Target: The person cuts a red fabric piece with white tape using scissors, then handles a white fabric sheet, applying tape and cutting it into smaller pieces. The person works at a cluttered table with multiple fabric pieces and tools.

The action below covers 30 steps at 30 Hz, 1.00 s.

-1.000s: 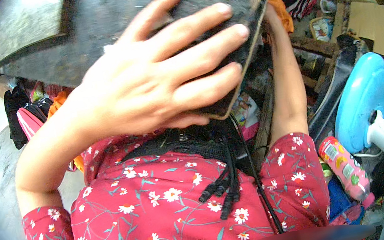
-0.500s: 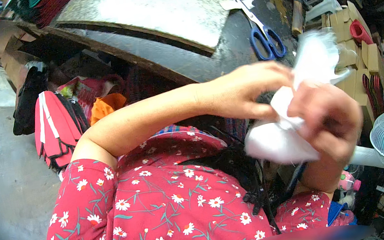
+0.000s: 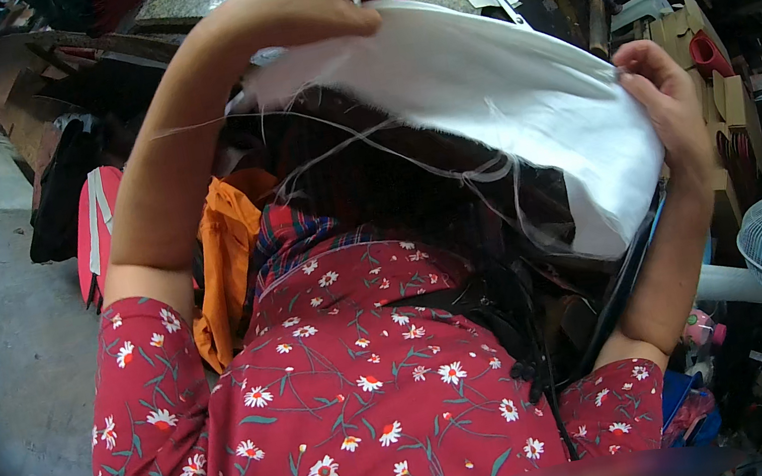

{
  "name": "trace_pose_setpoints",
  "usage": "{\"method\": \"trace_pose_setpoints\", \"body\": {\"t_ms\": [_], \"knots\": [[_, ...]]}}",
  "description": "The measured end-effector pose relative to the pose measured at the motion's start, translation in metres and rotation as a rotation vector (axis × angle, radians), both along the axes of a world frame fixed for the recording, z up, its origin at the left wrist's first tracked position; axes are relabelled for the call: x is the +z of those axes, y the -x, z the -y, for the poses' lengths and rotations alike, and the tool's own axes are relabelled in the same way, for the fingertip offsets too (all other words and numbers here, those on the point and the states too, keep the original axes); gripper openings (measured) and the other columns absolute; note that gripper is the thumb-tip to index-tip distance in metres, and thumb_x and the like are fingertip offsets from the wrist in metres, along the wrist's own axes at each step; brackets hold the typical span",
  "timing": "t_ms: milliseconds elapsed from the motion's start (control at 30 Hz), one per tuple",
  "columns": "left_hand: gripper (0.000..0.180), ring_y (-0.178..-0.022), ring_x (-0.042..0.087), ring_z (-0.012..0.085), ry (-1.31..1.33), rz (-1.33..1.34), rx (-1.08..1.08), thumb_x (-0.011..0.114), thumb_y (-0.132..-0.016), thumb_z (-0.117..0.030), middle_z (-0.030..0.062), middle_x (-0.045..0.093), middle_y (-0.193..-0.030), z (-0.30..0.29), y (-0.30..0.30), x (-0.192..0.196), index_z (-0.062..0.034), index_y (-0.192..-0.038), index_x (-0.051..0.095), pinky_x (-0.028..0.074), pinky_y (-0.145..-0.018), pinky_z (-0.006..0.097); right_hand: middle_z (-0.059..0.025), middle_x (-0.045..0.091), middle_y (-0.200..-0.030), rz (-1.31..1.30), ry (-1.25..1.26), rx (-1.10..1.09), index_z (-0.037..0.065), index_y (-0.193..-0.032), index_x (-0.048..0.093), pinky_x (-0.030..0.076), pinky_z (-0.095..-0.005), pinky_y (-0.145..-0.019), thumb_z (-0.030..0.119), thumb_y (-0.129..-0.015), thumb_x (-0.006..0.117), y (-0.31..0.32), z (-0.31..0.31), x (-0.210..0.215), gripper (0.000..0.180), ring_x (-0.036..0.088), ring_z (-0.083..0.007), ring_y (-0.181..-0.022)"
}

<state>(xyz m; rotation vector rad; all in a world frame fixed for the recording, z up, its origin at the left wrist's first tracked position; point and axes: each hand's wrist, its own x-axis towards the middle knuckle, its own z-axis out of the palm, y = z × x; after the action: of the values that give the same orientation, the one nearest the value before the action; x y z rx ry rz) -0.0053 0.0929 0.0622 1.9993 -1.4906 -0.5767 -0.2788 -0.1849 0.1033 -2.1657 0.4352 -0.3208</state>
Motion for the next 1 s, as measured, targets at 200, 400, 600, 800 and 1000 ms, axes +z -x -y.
{"method": "trace_pose_setpoints", "body": {"t_ms": [200, 400, 600, 800, 1000], "knots": [[0.029, -0.097, 0.061, 0.0241, 0.082, 0.153, 0.095, 0.057, -0.089, -0.014, 0.0125, 0.066, -0.106, 0.021, -0.06, -0.06, -0.0069, -0.117, 0.062, 0.048, -0.086, 0.037, -0.001, 0.066, -0.09, -0.145, -0.24, -0.071, 0.001, -0.107, 0.065, 0.046, -0.0205, -0.07, 0.022, -0.091, 0.071, 0.009, 0.024, -0.047, 0.027, 0.058, -0.0064, -0.077], [0.041, -0.112, 0.061, 0.0286, 0.166, 0.282, 0.229, 0.052, -0.098, -0.03, 0.018, 0.068, -0.116, 0.021, -0.09, -0.055, -0.0003, -0.124, 0.061, 0.045, -0.099, 0.037, 0.0025, 0.065, -0.085, -0.333, -0.19, 0.153, 0.002, -0.098, 0.067, 0.046, -0.0214, -0.07, 0.019, -0.085, 0.074, 0.035, 0.033, -0.046, 0.023, 0.058, -0.0051, -0.075], [0.034, -0.104, 0.061, 0.0358, 0.069, 0.71, 0.207, 0.057, -0.093, -0.034, 0.0178, 0.067, -0.108, -0.007, -0.083, -0.031, -0.006, -0.109, 0.068, 0.047, -0.091, 0.044, 0.0047, 0.061, -0.083, -0.263, -0.163, -0.038, 0.005, -0.095, 0.064, 0.043, -0.0202, -0.066, 0.012, -0.088, 0.07, 0.042, 0.044, -0.072, 0.012, 0.053, -0.0036, -0.073], [0.051, -0.113, 0.055, 0.0315, 0.269, 0.965, 0.227, 0.069, -0.086, -0.022, 0.0144, 0.059, -0.123, 0.012, -0.024, -0.029, -0.0066, -0.131, 0.053, 0.046, -0.096, 0.04, 0.003, 0.062, -0.074, -0.212, -0.178, -0.132, 0.005, -0.092, 0.066, 0.042, -0.0204, -0.058, 0.019, -0.091, 0.069, 0.039, 0.047, -0.087, 0.014, 0.053, -0.0042, -0.064], [0.059, -0.137, 0.039, 0.0315, 0.189, 0.779, -0.063, 0.05, -0.097, -0.048, 0.0158, 0.047, -0.145, 0.04, 0.025, -0.072, -0.0105, -0.143, 0.047, 0.028, -0.116, 0.046, 0.0006, 0.063, -0.074, -0.228, 0.369, -0.233, 0.002, -0.092, 0.066, 0.043, -0.0226, -0.06, 0.02, -0.094, 0.064, 0.014, 0.037, -0.071, 0.018, 0.054, -0.0057, -0.066]]}}
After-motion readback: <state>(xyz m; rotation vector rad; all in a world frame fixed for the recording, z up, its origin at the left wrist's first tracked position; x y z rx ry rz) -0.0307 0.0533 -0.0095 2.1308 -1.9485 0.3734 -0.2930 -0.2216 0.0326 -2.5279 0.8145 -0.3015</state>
